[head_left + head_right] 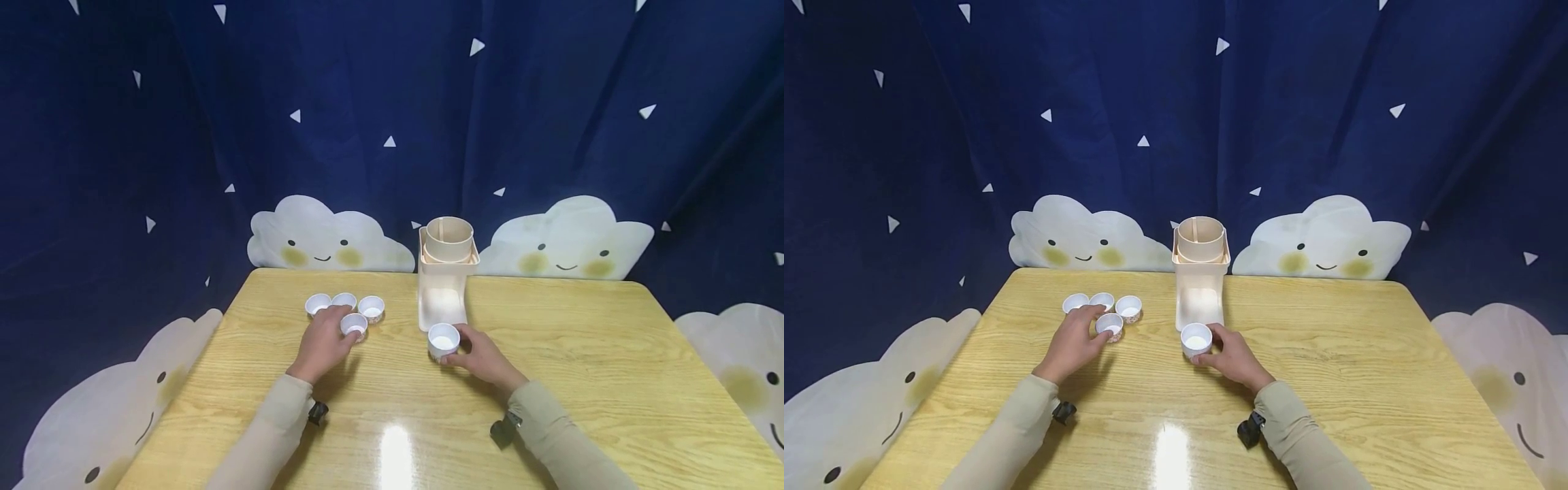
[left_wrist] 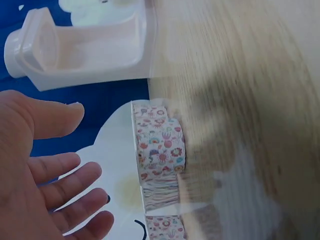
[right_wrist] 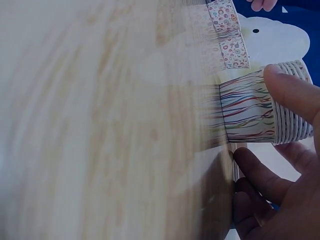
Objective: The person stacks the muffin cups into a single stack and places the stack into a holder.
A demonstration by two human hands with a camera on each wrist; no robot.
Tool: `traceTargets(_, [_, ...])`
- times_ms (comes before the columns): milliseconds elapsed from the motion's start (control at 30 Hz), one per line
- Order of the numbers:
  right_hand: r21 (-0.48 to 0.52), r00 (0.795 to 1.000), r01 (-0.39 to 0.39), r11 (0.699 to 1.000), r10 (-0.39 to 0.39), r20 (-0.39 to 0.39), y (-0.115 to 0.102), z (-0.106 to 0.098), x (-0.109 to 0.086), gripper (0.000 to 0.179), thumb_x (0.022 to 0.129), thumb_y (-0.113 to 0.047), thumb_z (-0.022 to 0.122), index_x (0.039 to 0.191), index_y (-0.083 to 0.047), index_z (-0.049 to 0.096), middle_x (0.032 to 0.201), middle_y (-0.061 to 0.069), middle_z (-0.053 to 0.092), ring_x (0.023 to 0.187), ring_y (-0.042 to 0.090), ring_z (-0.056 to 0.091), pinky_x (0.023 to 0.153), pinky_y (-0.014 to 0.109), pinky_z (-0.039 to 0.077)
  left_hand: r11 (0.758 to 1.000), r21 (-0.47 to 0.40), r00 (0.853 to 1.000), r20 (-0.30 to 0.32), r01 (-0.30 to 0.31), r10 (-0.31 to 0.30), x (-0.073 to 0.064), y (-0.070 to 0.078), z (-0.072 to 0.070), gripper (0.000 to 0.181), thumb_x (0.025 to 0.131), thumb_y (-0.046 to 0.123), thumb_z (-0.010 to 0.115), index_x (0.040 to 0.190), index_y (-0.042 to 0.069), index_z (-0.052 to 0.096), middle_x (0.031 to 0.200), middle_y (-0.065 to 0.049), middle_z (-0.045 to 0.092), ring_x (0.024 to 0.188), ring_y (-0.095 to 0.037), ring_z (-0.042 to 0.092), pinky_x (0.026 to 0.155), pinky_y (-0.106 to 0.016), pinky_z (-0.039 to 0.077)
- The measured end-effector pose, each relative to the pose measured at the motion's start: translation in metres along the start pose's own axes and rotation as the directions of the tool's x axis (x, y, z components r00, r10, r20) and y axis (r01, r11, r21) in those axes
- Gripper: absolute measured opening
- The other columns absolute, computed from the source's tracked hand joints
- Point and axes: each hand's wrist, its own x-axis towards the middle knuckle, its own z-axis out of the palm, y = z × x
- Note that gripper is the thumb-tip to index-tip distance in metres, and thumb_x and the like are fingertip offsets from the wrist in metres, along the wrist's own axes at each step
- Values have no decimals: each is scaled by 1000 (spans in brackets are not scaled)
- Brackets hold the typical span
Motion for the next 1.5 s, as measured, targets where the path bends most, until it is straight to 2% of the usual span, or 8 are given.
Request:
traceTargets(133, [9,1000,-11,1000,11,2,-2,0,0,64,76,-25,85,131,-6,58,128,16,66,128,38,56,114,56,38,999,19,1000,0,31,-32,1,-5,0,53,81,25,79,126,1,64,125,-17,68,120,-36,59,106,-48,46])
traceTargets(267, [1,1000,-15,1000,15,-2,-3,0,0,64,75,-25,85,130,-6,58,128,16,66,128,38,56,114,56,39,999,29,999,14,33,-33,1,-9,1,55,79,27,81,125,2,64,125,-16,68,121,-36,58,107,-48,45])
traceTargets(500, [-2,1000,-14,1000,14,-2,-1,-1,0,64,76,-25,85,131,-6,58,129,15,65,129,37,55,114,56,38,996,57,997,47,63,-66,0,-11,5,59,78,36,82,124,3,64,121,-15,69,115,-35,60,98,-48,50])
traceTargets(700, [-2,1000,-6,1000,6,-8,-1,0,0,64,75,-25,86,130,-6,59,127,15,67,127,36,56,113,56,39,992,63,992,64,109,-113,0,-15,9,62,78,41,81,126,5,63,125,-15,67,119,-35,58,99,-50,50])
traceTargets(967, [-5,1000,-4,1000,4,-6,2,0,1,65,75,-26,85,131,-7,58,128,14,67,127,35,57,113,56,39,995,43,994,46,94,-96,1,-18,15,57,77,37,83,120,5,66,118,-14,69,115,-35,60,96,-50,51])
traceTargets(1100, [-2,1000,-11,1000,11,-10,1,-1,0,64,76,-25,85,131,-7,58,128,14,67,128,36,56,113,56,39,995,52,995,32,88,-90,4,-17,17,54,75,37,84,117,6,68,113,-13,70,108,-33,62,88,-48,53])
traceTargets(1233, [-12,1000,-1,1000,1,-14,0,-1,-1,63,76,-25,85,130,-5,59,127,16,67,127,38,56,113,57,39,992,63,993,35,112,-114,4,-15,18,54,73,36,85,115,6,68,109,-13,70,104,-31,62,84,-47,53])
traceTargets(1500, [7,1000,-3,1000,3,-11,3,0,1,65,75,-25,85,131,-7,58,129,14,66,129,36,56,114,55,38,988,69,988,56,139,-143,6,-16,19,57,74,36,85,119,8,67,113,-12,69,106,-30,62,86,-47,53])
